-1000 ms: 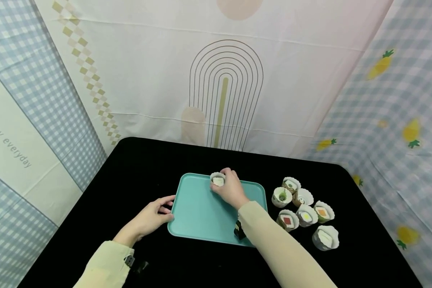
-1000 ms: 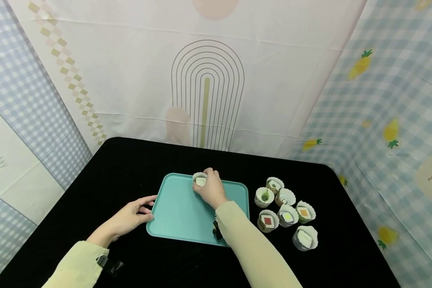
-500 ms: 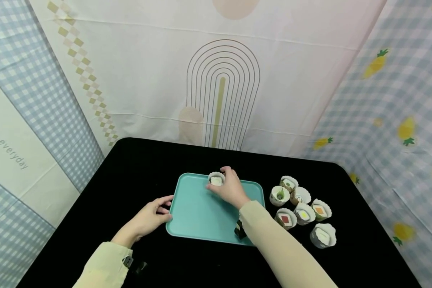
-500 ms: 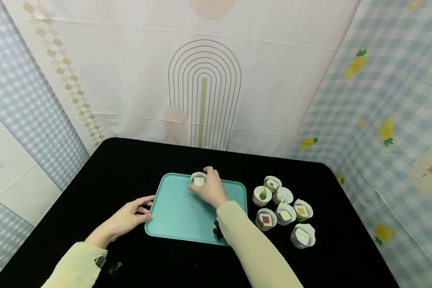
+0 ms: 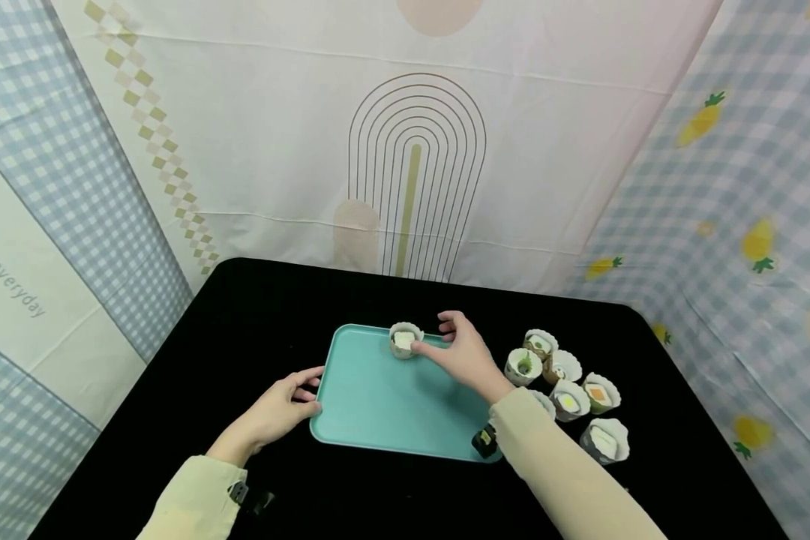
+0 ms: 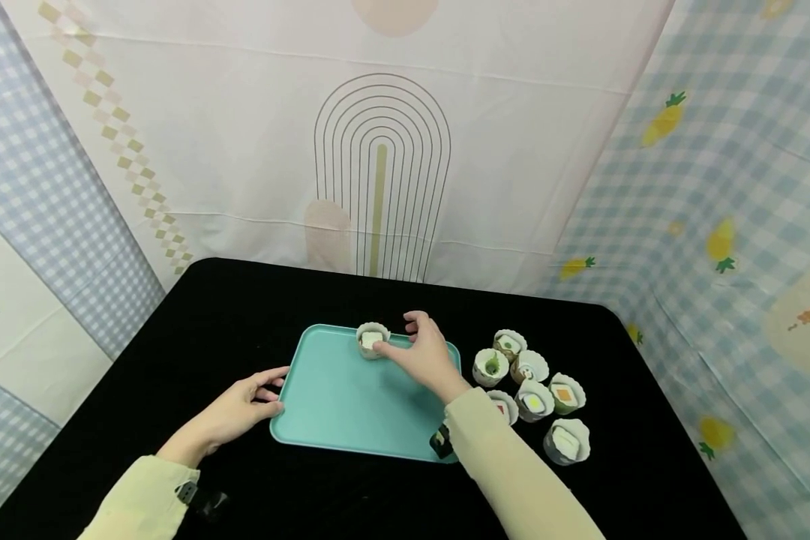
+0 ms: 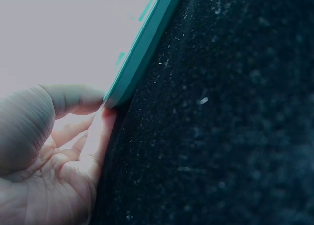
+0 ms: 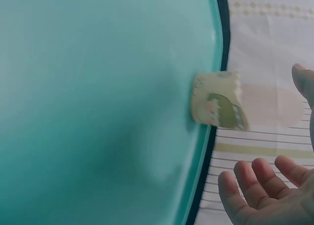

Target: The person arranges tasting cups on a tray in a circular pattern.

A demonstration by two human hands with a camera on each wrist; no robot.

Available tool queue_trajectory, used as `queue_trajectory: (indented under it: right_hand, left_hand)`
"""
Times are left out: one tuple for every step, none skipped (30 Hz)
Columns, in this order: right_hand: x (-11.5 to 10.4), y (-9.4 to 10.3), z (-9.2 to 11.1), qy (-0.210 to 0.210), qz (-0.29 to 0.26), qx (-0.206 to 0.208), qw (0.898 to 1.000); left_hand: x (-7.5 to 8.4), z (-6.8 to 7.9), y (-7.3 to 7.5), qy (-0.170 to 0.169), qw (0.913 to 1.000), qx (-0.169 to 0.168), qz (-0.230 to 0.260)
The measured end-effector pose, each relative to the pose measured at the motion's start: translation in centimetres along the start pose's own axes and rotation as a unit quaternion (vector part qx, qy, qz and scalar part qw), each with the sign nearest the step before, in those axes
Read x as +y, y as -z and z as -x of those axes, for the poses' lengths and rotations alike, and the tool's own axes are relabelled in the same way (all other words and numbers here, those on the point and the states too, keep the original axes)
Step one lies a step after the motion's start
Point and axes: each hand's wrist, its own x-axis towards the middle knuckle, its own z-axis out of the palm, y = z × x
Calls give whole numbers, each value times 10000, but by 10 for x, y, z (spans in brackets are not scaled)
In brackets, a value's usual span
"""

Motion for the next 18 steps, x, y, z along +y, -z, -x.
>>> queue_trajectory:
  right_hand:
    - [1,5,3,24,23,-4,10000]
    - [3,10,6,38,48,-13,10000]
    - [4,16,10,53,63,-21,10000]
    - [6,21,14,91,68,-54,9999]
    - [8,27,18,116,99,-60,9999]
    - [10,32,23,147,117,-55,9998]
    - [12,38,28,191,174,-56,9997]
    - [14,43,33,209,240,-50,9995]
    - [16,49,39,203,275,-52,9994]
    - [18,55,44,189,322,-49,9993]
    - [21,60,50,159,340,-46,9993]
    - [24,66,55,105,373,-39,9992]
    - [28,72,61,68,396,-40,9992]
    - [32,78,67,-9,390,-42,9992]
    - [37,84,73,-43,347,-50,9994]
    - [42,90,79,-33,336,-27,9994]
    - [46,96,85,-15,338,15,9994]
    - [51,102,91,34,365,81,9993]
  left_hand:
    - [-1,-1,0,-1,10000,-6,11]
    - [-1,-1,-1,5,10000,-13,11]
    - [-1,-1,-1,9,10000,-25,5]
    - [-2,-1,-1,6,10000,-25,7]
    - [-2,-2,-1,6,10000,-22,17]
    - [-3,-2,0,7,10000,-25,29]
    - [-3,-2,0,18,10000,-27,42]
    - [-2,-1,0,25,10000,-38,51]
    - [-2,-1,0,26,10000,-43,78]
    - [-1,-1,0,27,9999,-46,107]
    - [-1,0,0,28,9999,-49,128]
    - [0,0,0,34,9999,-55,142]
    - [0,0,0,39,9999,-60,152]
    - [0,1,0,36,9998,-63,165]
    - [0,1,0,37,9998,-59,183]
    - [0,1,0,38,9998,-54,187]
    - [0,1,0,39,9998,-45,188]
    - [0,1,0,41,9998,-37,190]
